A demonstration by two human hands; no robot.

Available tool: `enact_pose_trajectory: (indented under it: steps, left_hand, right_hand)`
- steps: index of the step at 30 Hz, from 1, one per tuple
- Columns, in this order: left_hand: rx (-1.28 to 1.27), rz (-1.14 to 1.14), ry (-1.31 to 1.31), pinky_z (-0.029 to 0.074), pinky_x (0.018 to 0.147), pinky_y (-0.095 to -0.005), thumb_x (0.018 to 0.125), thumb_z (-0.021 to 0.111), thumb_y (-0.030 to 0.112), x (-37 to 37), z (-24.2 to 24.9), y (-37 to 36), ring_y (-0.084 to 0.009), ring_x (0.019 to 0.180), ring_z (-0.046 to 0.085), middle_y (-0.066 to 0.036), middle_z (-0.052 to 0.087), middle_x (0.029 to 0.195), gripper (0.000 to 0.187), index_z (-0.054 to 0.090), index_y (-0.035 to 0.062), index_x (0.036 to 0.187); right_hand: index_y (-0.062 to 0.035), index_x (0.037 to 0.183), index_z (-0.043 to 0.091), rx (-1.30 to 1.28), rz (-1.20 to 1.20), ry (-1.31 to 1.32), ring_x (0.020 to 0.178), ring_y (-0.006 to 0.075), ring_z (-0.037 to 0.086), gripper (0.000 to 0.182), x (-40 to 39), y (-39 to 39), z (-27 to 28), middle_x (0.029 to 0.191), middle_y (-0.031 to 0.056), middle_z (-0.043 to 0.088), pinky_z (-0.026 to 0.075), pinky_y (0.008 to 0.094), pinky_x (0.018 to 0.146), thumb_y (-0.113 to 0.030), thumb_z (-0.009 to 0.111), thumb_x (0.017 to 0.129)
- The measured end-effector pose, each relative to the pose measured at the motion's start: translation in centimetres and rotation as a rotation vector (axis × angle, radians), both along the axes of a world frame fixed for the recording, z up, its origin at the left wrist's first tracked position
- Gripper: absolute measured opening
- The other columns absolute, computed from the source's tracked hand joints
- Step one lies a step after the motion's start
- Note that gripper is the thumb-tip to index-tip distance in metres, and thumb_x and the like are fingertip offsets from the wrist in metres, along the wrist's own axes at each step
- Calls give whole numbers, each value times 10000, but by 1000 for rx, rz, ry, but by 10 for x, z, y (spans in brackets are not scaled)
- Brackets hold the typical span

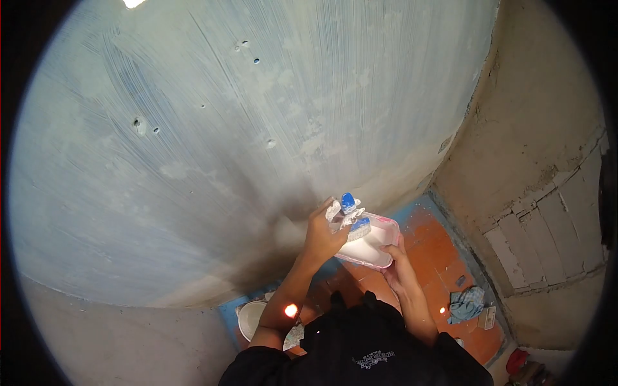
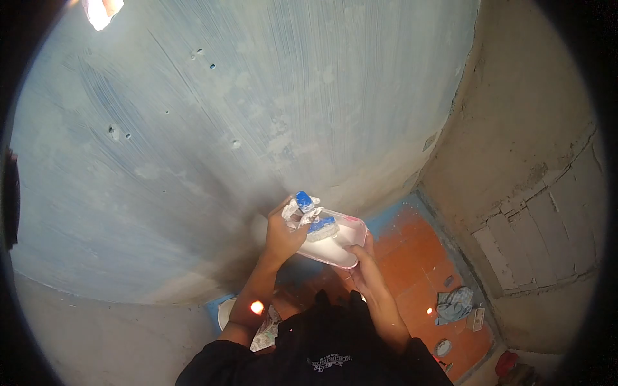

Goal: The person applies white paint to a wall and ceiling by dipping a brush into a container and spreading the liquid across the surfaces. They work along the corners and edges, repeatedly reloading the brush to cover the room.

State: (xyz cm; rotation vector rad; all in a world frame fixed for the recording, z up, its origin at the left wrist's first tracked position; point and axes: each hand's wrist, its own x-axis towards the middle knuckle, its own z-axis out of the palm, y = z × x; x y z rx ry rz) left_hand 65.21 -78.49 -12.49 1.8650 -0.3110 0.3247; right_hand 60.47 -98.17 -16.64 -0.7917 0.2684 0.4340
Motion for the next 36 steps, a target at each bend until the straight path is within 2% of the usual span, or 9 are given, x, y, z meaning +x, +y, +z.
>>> enact_pose_trajectory:
  steps: [3, 6, 7, 10, 17, 20, 26, 30, 36]
  left_hand:
    - [-17, 33, 17, 533, 855, -316, 835, 627, -79, -7, 15, 3, -177, 958, 657, -120, 675, 1036, 253, 607, -46, 1085]
    - [108, -102, -188, 517, 815, -375, 775, 657, -46, -19, 25, 12, -281, 904, 665, -142, 665, 977, 260, 646, -25, 1034]
    - [13, -161, -107, 519, 828, -405, 740, 701, -1, -28, 23, 15, -295, 982, 635, -126, 636, 1025, 298, 664, 23, 1035]
    - [393, -427, -386, 546, 782, -401, 692, 728, 45, -38, 37, 29, -296, 1056, 599, -100, 602, 1079, 390, 668, 90, 1074]
    - [726, -425, -489, 544, 658, -365, 636, 727, 102, -52, 43, 20, -289, 1092, 588, -76, 620, 1153, 263, 662, 90, 891]
    - [825, -444, -468, 561, 653, -351, 623, 764, 92, -47, 41, 23, -293, 1082, 561, -74, 551, 1086, 469, 620, 134, 1068]
    - [831, -407, -417, 543, 655, -357, 634, 758, 63, -25, 57, 17, -276, 1080, 573, -70, 570, 1074, 499, 620, 118, 1110]
    - [611, -273, -362, 534, 690, -369, 680, 743, 33, 11, 96, 14, -284, 973, 613, -89, 599, 1065, 460, 634, 70, 1126]
    - [519, -62, -610, 533, 700, -312, 750, 661, -76, 77, 174, 8, -235, 878, 661, -110, 643, 998, 286, 638, 6, 1023]
  right_hand:
    - [-156, 1416, 319, 21, -10, 10, 1254, 291, 471, 633, 2, -3, 2, 1380, 103, 412, 495, 516, 957, -95, 552, 831]
    - [-170, 1411, 324, 0, -39, 20, 1254, 300, 472, 624, 8, -5, -5, 1372, 103, 418, 504, 540, 934, -107, 550, 832]
    - [-167, 1411, 308, -3, -45, 13, 1248, 307, 476, 631, 10, -6, -4, 1372, 112, 410, 515, 525, 924, -105, 550, 832]
    - [-161, 1410, 278, -13, -56, -3, 1236, 323, 485, 642, 19, -9, 0, 1368, 131, 396, 537, 498, 901, -101, 551, 831]
    - [-167, 1416, 271, -2, -69, -11, 1221, 324, 494, 648, 30, -10, -7, 1359, 132, 405, 544, 502, 887, -87, 542, 833]
    - [-171, 1422, 269, 43, -64, -15, 1219, 323, 498, 652, 32, -10, -13, 1361, 133, 405, 553, 497, 873, -80, 539, 835]
    - [-193, 1398, 310, 1, -65, -44, 1211, 335, 503, 636, 45, -3, -2, 1345, 118, 416, 547, 534, 870, -145, 553, 813]
    - [-199, 1393, 308, 17, -80, -77, 1197, 327, 515, 640, 58, -1, -3, 1340, 117, 417, 558, 520, 850, -140, 554, 805]
    - [-139, 1408, 278, 51, -99, -115, 1193, 277, 527, 643, 71, -3, 23, 1350, 137, 424, 566, 424, 845, -79, 543, 825]
